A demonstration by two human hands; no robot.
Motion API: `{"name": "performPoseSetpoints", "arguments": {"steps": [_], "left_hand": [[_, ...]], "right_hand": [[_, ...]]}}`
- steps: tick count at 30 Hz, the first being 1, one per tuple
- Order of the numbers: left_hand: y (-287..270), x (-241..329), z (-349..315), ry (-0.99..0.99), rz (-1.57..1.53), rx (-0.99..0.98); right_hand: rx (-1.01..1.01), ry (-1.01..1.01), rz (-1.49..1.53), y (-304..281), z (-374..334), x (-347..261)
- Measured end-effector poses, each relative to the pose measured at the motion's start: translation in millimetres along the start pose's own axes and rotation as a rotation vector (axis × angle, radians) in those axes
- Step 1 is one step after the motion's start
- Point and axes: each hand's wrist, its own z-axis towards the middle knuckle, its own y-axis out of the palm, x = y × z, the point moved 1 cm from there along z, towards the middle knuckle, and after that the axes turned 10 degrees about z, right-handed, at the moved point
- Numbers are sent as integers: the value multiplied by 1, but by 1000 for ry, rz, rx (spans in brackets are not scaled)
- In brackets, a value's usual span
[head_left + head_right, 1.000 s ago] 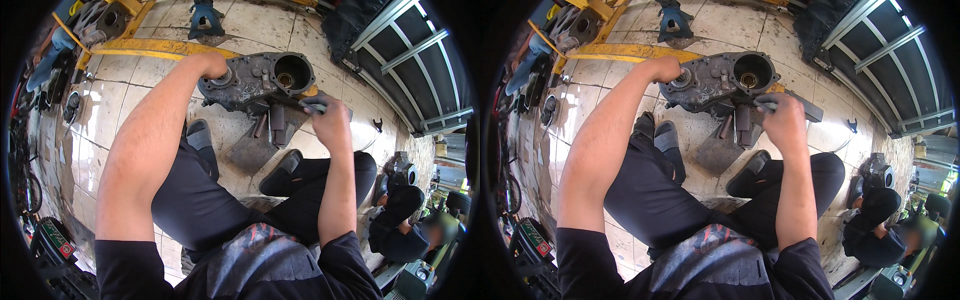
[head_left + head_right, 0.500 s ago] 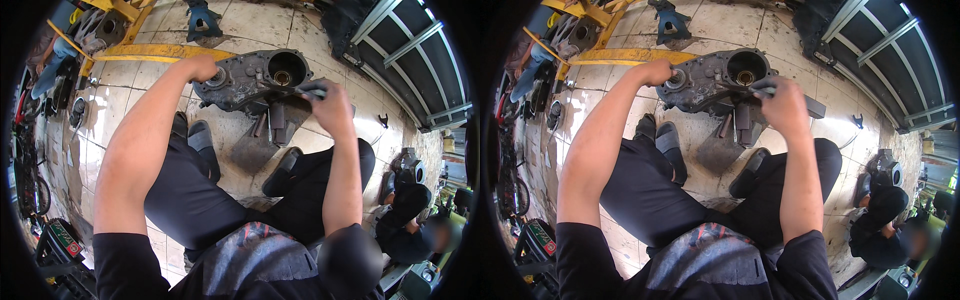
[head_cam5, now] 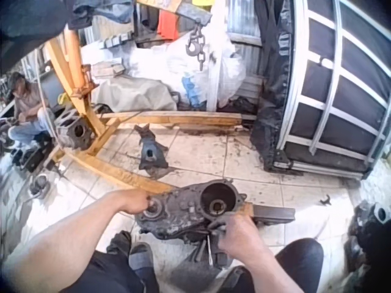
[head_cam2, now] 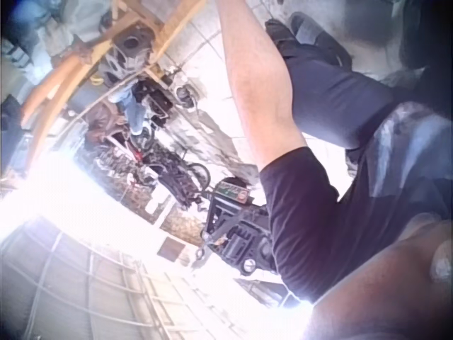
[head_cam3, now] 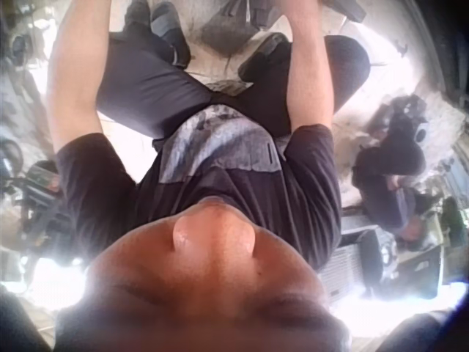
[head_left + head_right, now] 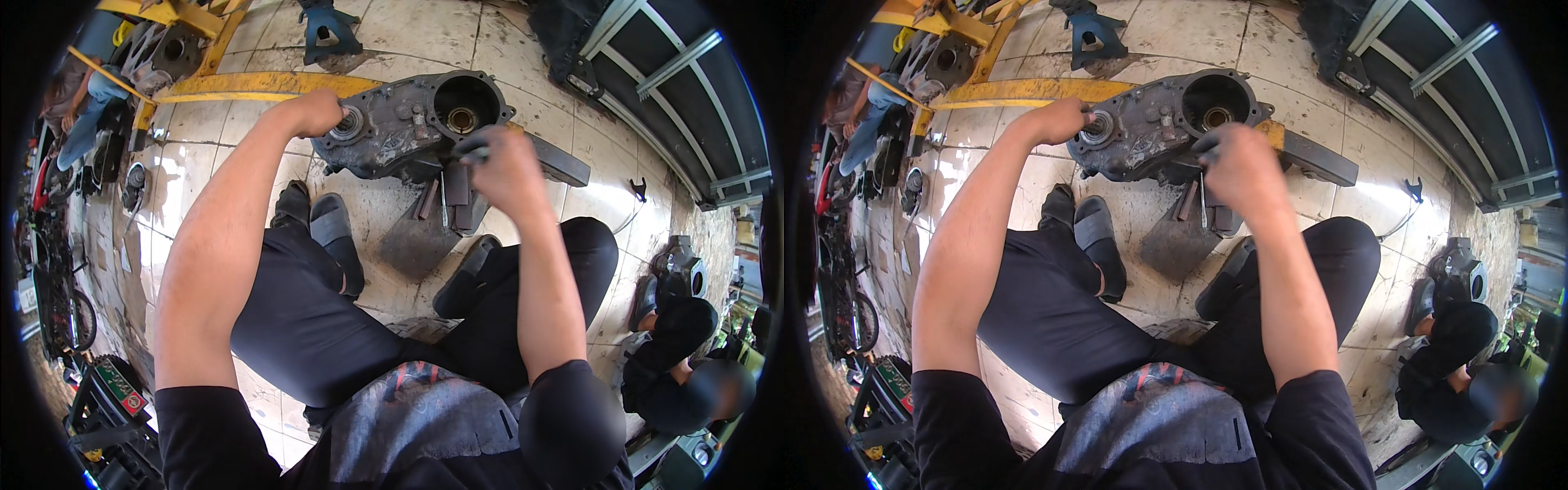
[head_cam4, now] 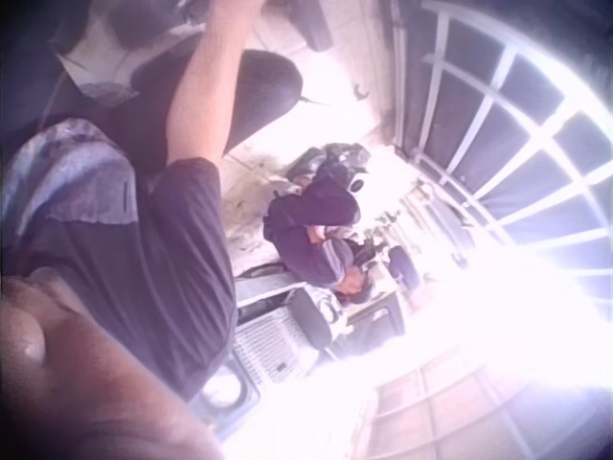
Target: The person sits on the floor and uses a scraper to remove grime and residue from a disassembled engine casing. They repeatedly scrape the surface and wipe the debris with a rag.
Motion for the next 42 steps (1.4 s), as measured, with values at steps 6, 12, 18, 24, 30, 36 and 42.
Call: {"name": "performPoseSetpoints", "arguments": {"steps": [6, 12, 18, 24, 30, 36, 42], "left_hand": [[7, -16, 8, 27, -15, 31], [7, -8, 11, -3, -37, -11], [11, -15, 9, 57, 10, 73], [5, -5, -2, 124, 65, 106], [7, -8, -2, 168, 147, 127], [8, -10, 6, 161, 129, 120], [9, -6, 1, 218, 186, 101]], "right_hand": [[38, -109, 21, -20, -8, -29], [6, -160, -79, 15, 2, -4], [163, -231, 237, 15, -1, -36], [235, -418, 721, 50, 28, -12], [339, -531, 1119, 59, 24, -38], [411, -527, 1139, 92, 52, -12], [457, -507, 1329, 90, 51, -7]]}}
